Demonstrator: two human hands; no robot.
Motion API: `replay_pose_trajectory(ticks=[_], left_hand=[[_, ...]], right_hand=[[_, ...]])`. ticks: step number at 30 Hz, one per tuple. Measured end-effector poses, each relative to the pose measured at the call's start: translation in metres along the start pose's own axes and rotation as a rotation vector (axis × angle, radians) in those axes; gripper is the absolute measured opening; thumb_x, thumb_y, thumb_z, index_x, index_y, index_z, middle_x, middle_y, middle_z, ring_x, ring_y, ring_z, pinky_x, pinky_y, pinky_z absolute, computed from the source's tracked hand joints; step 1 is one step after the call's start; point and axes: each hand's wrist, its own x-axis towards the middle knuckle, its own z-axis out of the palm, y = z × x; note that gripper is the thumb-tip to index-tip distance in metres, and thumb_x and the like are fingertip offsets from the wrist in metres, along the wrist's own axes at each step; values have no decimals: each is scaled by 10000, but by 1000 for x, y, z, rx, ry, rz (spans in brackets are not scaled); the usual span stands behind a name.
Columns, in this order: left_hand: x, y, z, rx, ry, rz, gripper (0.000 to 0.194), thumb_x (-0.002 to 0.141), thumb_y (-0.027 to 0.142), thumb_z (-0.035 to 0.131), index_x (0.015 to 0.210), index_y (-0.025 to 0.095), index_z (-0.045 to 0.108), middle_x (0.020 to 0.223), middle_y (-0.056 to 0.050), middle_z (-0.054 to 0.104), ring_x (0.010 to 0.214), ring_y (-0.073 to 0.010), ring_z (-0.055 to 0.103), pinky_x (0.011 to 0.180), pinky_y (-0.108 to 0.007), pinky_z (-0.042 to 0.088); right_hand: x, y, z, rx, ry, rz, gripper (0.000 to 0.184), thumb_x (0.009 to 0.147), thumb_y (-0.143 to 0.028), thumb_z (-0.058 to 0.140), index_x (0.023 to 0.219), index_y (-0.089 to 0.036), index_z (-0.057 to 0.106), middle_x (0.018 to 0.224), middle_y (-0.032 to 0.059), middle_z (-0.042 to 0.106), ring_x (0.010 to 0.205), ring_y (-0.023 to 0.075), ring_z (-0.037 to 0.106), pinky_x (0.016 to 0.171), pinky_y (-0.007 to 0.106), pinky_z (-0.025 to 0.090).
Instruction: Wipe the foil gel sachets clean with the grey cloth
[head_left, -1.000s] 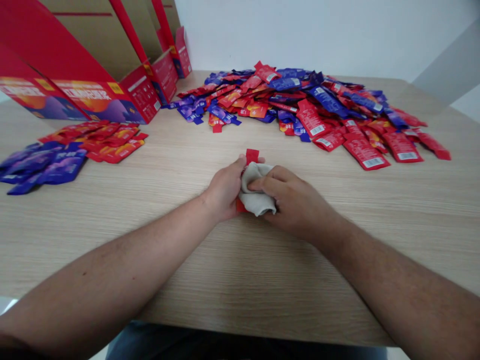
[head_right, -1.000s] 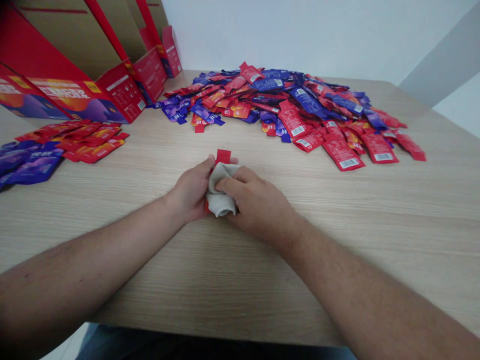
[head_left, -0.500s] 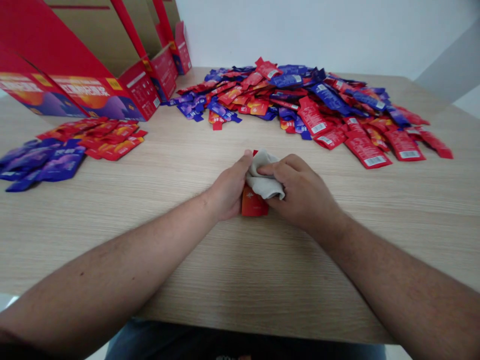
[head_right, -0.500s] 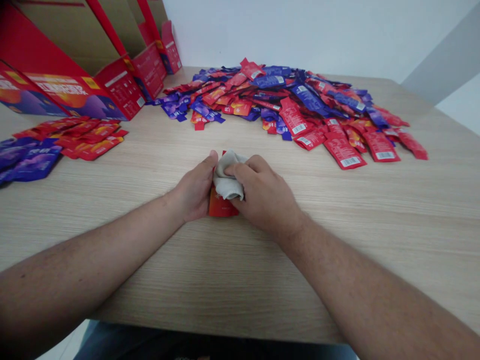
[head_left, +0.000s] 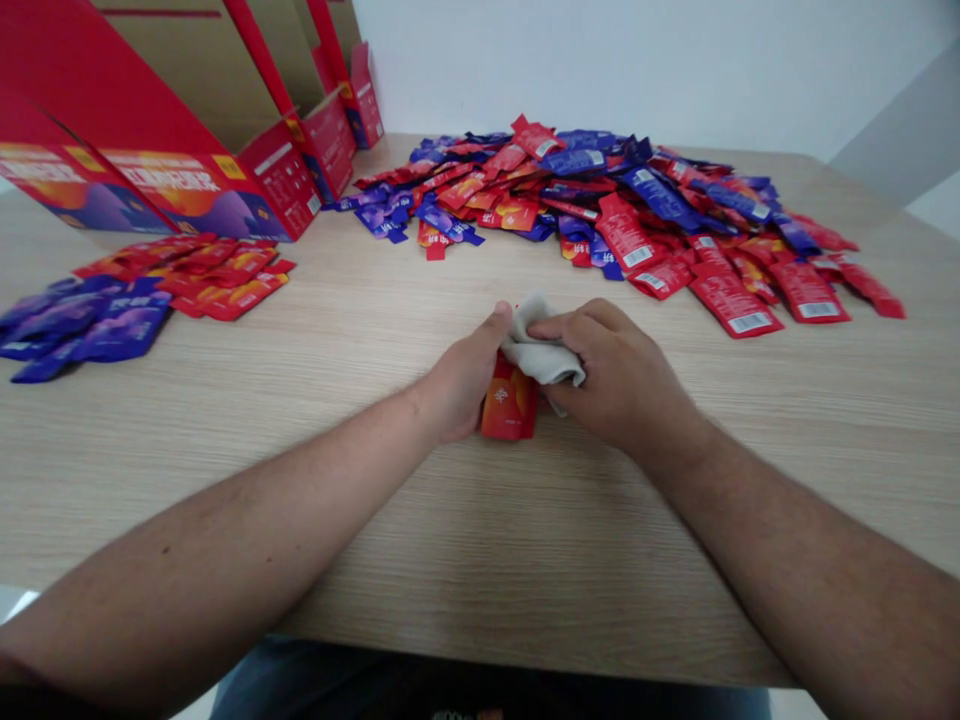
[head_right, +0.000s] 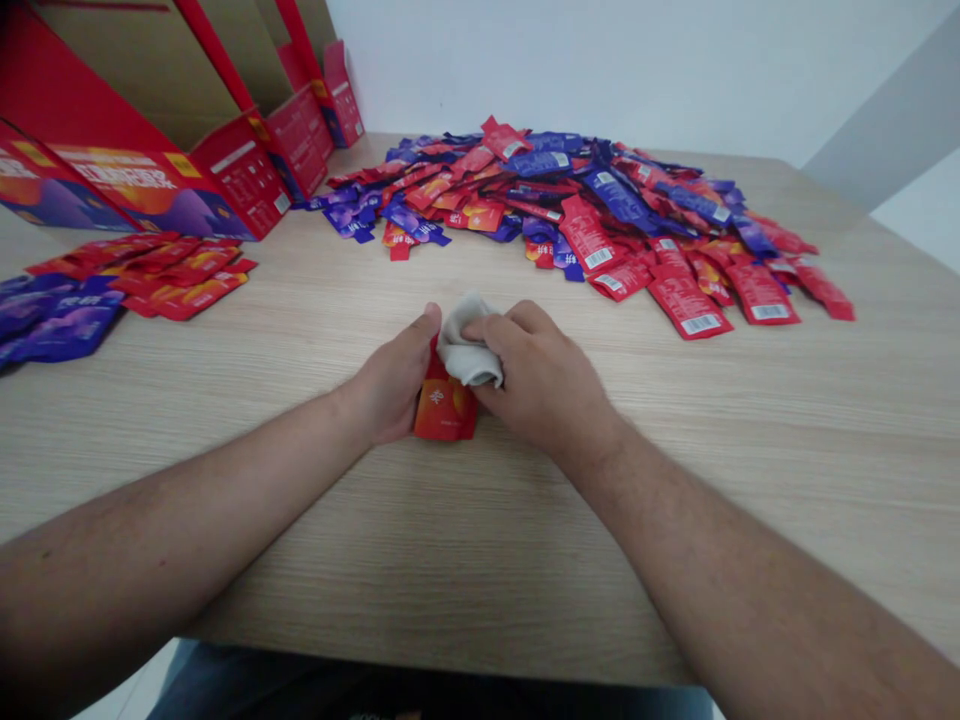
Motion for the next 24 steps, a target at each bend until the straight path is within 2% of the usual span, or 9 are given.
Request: replay_pose_trajectory(ticks=[3, 7, 10, 14, 16, 19, 21, 24], left_hand=[[-2, -2, 3, 32, 19, 3, 452, 1120, 430, 374, 1118, 142, 722, 797, -88, 777, 783, -225, 775, 741, -317, 598], [-1, -3, 1, 27, 51, 41, 458, 1105, 466, 422, 1052, 148, 748, 783, -82, 779, 831, -221, 780, 787, -303, 597], [2, -1, -5, 26, 52, 50, 504, 1089, 520, 427, 1043, 142, 756, 794, -93, 782, 814, -226, 772, 778, -322, 602], [2, 2, -10, 85, 58, 53, 477, 1078, 504, 432, 1067, 151, 753, 785, -92, 771, 728, -237, 745, 673, -344, 589], [1, 3, -10, 99, 77, 59, 409, 1078, 450, 456, 1035, 154, 735, 751, -77, 750, 658, -208, 712, 632, -320, 567], [-1, 5, -8, 87, 89, 74, 167, 1028, 246, 563, 1000, 156, 701, 749, -53, 745, 634, -166, 687, 654, -291, 562], [-1, 6, -8, 74, 73, 70, 106, 966, 127, 607, 1019, 152, 695, 797, -57, 766, 673, -172, 706, 693, -307, 578], [2, 7, -10, 41, 43, 56, 122, 965, 106, 582, 973, 140, 699, 787, -67, 756, 662, -186, 707, 717, -342, 596]], right_hand=[[1, 1, 4, 33, 67, 4, 393, 838, -189, 705, 1231, -183, 724, 1079, 123, 727, 1039, 312, 652, 927, 456, 542], [-1, -6, 5, 73, 25, -34, 382, 825, -193, 733, 1207, -207, 728, 1075, 105, 713, 1006, 299, 652, 894, 434, 546], [-4, -13, 3, 85, -99, -63, 366, 824, -208, 760, 1190, -209, 743, 1086, 108, 684, 974, 281, 653, 849, 407, 544], [-5, -21, -1, 96, -295, -109, 318, 844, -229, 764, 1161, -210, 761, 1056, 95, 657, 949, 266, 654, 830, 396, 538], [-4, -22, -5, 109, -405, -119, 302, 832, -214, 771, 1134, -228, 768, 1065, 82, 659, 919, 249, 659, 803, 380, 535], [-1, -18, -15, 137, -554, -149, 304, 796, -162, 778, 1082, -265, 781, 1089, 59, 687, 903, 226, 674, 796, 358, 533], [1, -11, -20, 137, -560, -168, 301, 777, -144, 777, 1048, -275, 783, 1077, 46, 710, 929, 227, 681, 816, 353, 533], [3, 2, -20, 89, -390, -140, 335, 755, -169, 790, 1075, -266, 775, 1044, 51, 719, 933, 237, 674, 820, 351, 531]])
